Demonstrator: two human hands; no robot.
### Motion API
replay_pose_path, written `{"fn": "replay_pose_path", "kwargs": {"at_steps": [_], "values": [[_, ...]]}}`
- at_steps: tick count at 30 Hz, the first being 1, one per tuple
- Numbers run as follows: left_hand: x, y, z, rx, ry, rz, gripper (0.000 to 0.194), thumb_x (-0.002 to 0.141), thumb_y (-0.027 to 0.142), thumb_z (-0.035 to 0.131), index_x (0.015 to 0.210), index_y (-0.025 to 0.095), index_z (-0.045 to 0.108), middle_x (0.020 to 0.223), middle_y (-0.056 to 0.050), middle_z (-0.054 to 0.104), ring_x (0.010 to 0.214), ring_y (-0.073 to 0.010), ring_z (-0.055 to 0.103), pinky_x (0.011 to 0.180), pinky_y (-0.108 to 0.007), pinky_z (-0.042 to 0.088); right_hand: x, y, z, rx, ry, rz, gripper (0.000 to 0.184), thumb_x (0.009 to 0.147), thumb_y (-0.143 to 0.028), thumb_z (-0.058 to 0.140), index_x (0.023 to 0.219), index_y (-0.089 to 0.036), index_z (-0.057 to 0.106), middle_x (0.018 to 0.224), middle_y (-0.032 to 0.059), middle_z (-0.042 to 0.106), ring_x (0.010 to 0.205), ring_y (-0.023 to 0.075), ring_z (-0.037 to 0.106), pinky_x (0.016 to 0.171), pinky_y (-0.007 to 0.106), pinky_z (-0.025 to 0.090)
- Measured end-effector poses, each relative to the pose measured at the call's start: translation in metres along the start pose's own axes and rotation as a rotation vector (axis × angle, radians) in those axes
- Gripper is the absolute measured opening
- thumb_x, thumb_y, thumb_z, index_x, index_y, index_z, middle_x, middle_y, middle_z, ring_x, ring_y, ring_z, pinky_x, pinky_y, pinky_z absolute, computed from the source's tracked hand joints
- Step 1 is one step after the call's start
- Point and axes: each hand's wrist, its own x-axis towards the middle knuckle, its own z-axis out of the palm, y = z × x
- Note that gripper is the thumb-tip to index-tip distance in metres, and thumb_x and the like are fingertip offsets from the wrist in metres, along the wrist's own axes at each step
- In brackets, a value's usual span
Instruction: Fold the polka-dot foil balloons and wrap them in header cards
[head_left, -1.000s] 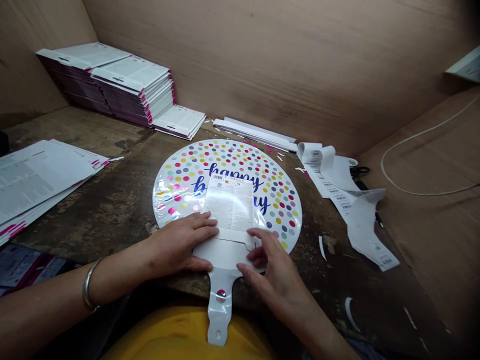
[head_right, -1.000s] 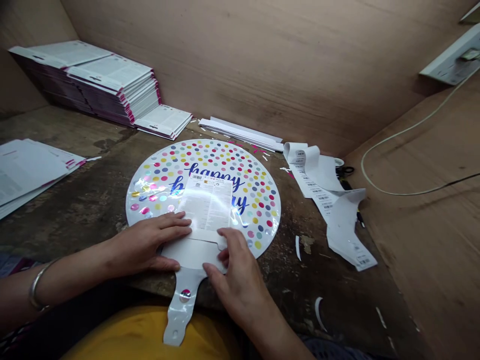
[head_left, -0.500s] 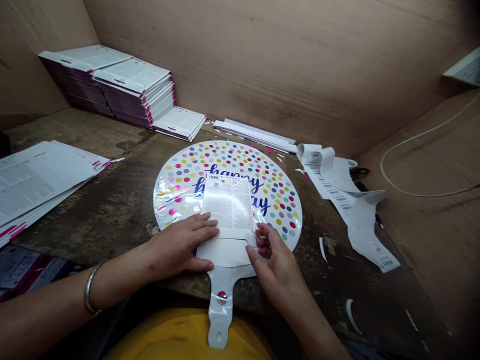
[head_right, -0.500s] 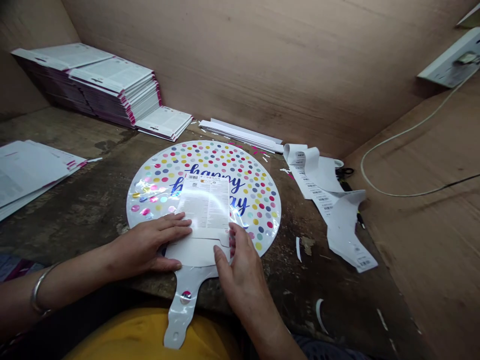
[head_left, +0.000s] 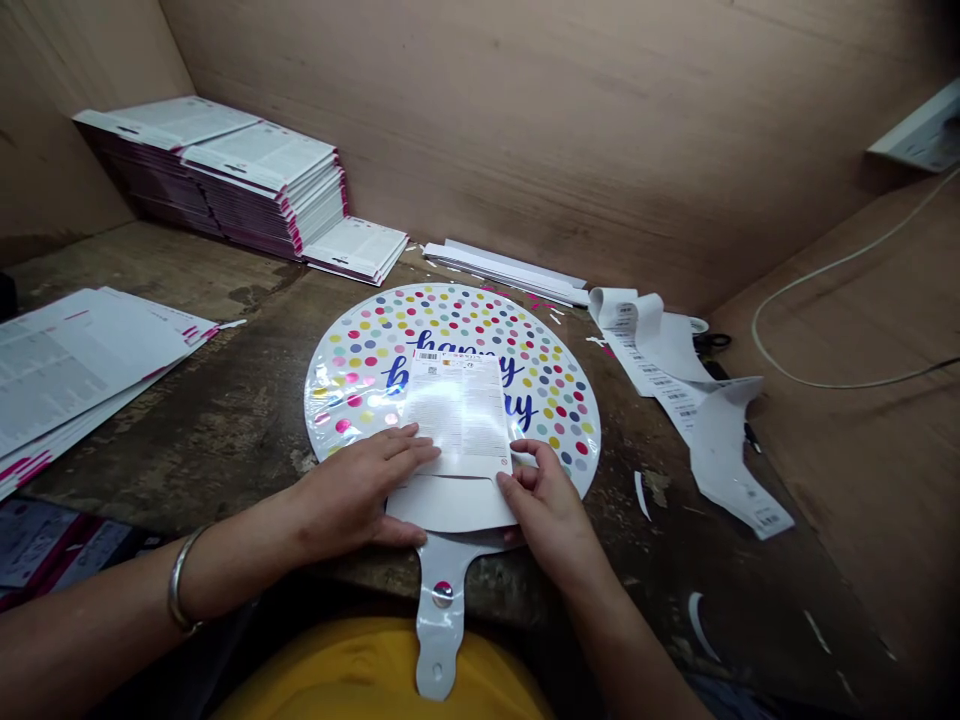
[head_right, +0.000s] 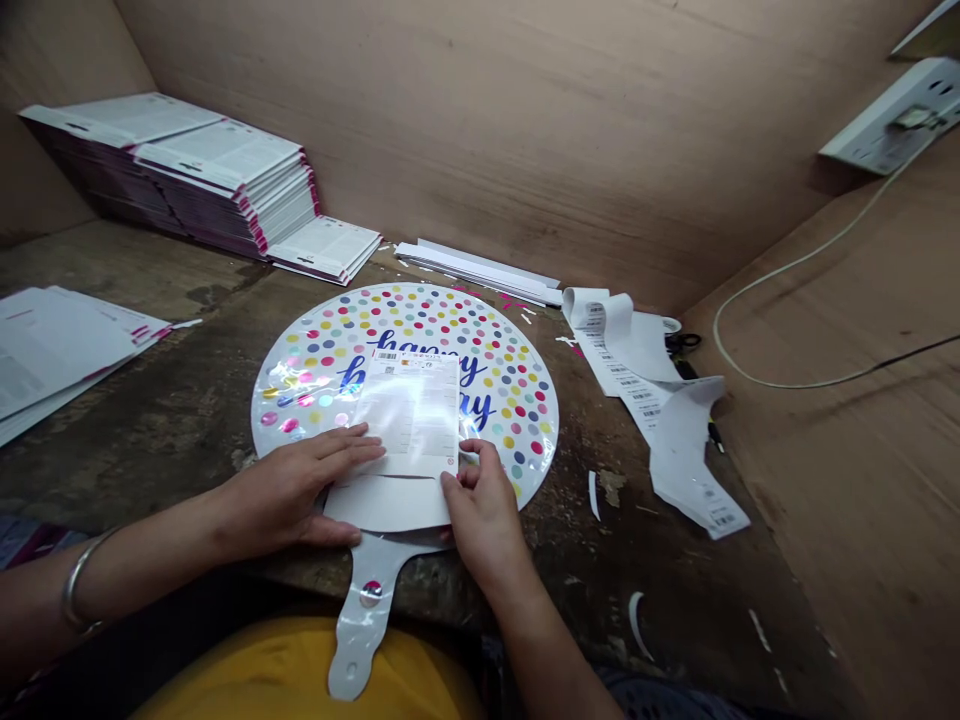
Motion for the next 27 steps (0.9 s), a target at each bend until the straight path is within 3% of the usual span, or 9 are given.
{"fn": "replay_pose_path", "kwargs": {"at_steps": [3, 7, 10, 13, 15, 18, 22, 24, 27], "values": [[0.002, 0.015, 0.002, 0.095, 0.075, 0.071, 0.070, 0.069, 0.050, 0.070, 0.128, 0.018, 0.048, 0.129, -0.015, 0.051, 0.124, -0.0350, 0.042, 0.104, -0.052, 0.032, 0.004, 0.002, 0.002, -0.006, 0.034, 0.029, 0.030, 0.077, -0.034, 0.055, 0.098, -0.025, 0.036, 0.062, -0.0101, 0.048, 0.038, 0.0081, 0.044, 0.030, 0.019, 0.040], [0.008, 0.030, 0.008, 0.175, 0.082, 0.167, 0.028, 0.085, 0.023, 0.054, 0.112, 0.014, 0.058, 0.105, -0.012, 0.063, 0.103, -0.0264, 0.056, 0.091, -0.039, 0.047, 0.003, 0.000, -0.004, -0.098, 0.011, 0.049, 0.021, 0.080, -0.035, 0.051, 0.092, -0.024, 0.038, 0.064, -0.0088, 0.047, 0.037, 0.0083, 0.044, 0.030, 0.020, 0.038], [0.008, 0.029, 0.013, 0.191, 0.088, 0.156, 0.024, 0.090, 0.012, 0.040, 0.105, 0.014, 0.059, 0.102, -0.011, 0.064, 0.099, -0.0231, 0.059, 0.084, -0.034, 0.051, -0.010, -0.004, -0.011, -0.382, -0.015, -0.214, 0.020, 0.081, -0.033, 0.054, 0.097, -0.022, 0.049, 0.084, 0.0007, 0.055, 0.061, 0.0141, 0.056, 0.053, 0.031, 0.052], [0.002, 0.023, 0.019, 0.159, 0.115, 0.142, 0.026, 0.093, 0.014, 0.036, 0.107, 0.015, 0.057, 0.105, -0.010, 0.063, 0.104, -0.0232, 0.058, 0.086, -0.033, 0.050, -0.023, -0.003, -0.013, -0.670, -0.072, -0.555, 0.036, 0.074, -0.024, 0.066, 0.109, -0.024, 0.057, 0.114, 0.0083, 0.050, 0.101, 0.0231, 0.053, 0.088, 0.041, 0.047], [-0.002, 0.020, 0.021, 0.158, 0.141, 0.160, 0.025, 0.093, 0.015, 0.037, 0.108, 0.014, 0.057, 0.105, -0.010, 0.063, 0.108, -0.0236, 0.057, 0.089, -0.034, 0.049, -0.026, 0.003, -0.011, -0.745, -0.109, -0.663, 0.035, 0.074, -0.013, 0.064, 0.107, -0.025, 0.061, 0.115, 0.0079, 0.051, 0.106, 0.0236, 0.049, 0.092, 0.040, 0.044], [-0.003, 0.020, 0.022, 0.170, 0.170, 0.187, 0.024, 0.092, 0.013, 0.039, 0.107, 0.014, 0.058, 0.103, -0.010, 0.063, 0.112, -0.0236, 0.054, 0.090, -0.033, 0.048, -0.021, 0.015, -0.005, -0.757, -0.051, -0.759, 0.032, 0.077, -0.002, 0.054, 0.099, -0.023, 0.064, 0.103, 0.0065, 0.057, 0.099, 0.0210, 0.050, 0.087, 0.037, 0.044], [0.004, 0.023, 0.018, 0.081, 0.187, 0.099, 0.019, 0.091, 0.015, 0.044, 0.092, 0.017, 0.063, 0.086, -0.006, 0.064, 0.091, -0.0203, 0.059, 0.079, -0.033, 0.048, -0.013, 0.020, 0.002, -0.707, 0.031, -0.783, 0.022, 0.083, -0.007, 0.052, 0.093, -0.020, 0.066, 0.095, 0.0059, 0.061, 0.092, 0.0196, 0.051, 0.082, 0.034, 0.044], [0.008, 0.024, 0.016, 0.015, 0.201, -0.014, 0.018, 0.091, 0.020, 0.046, 0.083, 0.018, 0.063, 0.079, -0.005, 0.062, 0.080, -0.0195, 0.057, 0.073, -0.033, 0.047, -0.011, 0.016, 0.005, -0.717, 0.053, -0.728, 0.014, 0.086, -0.013, 0.051, 0.085, -0.019, 0.064, 0.089, 0.0057, 0.060, 0.088, 0.0193, 0.052, 0.078, 0.033, 0.044], [0.011, 0.023, 0.012, -0.038, 0.194, -0.227, 0.014, 0.090, 0.026, 0.050, 0.089, 0.017, 0.060, 0.077, -0.004, 0.061, 0.076, -0.0202, 0.056, 0.070, -0.035, 0.047, -0.009, 0.009, 0.008, -0.848, 0.121, -0.592, 0.020, 0.088, -0.025, 0.050, 0.071, -0.018, 0.057, 0.078, 0.0053, 0.057, 0.080, 0.0204, 0.052, 0.072, 0.034, 0.043]]}}
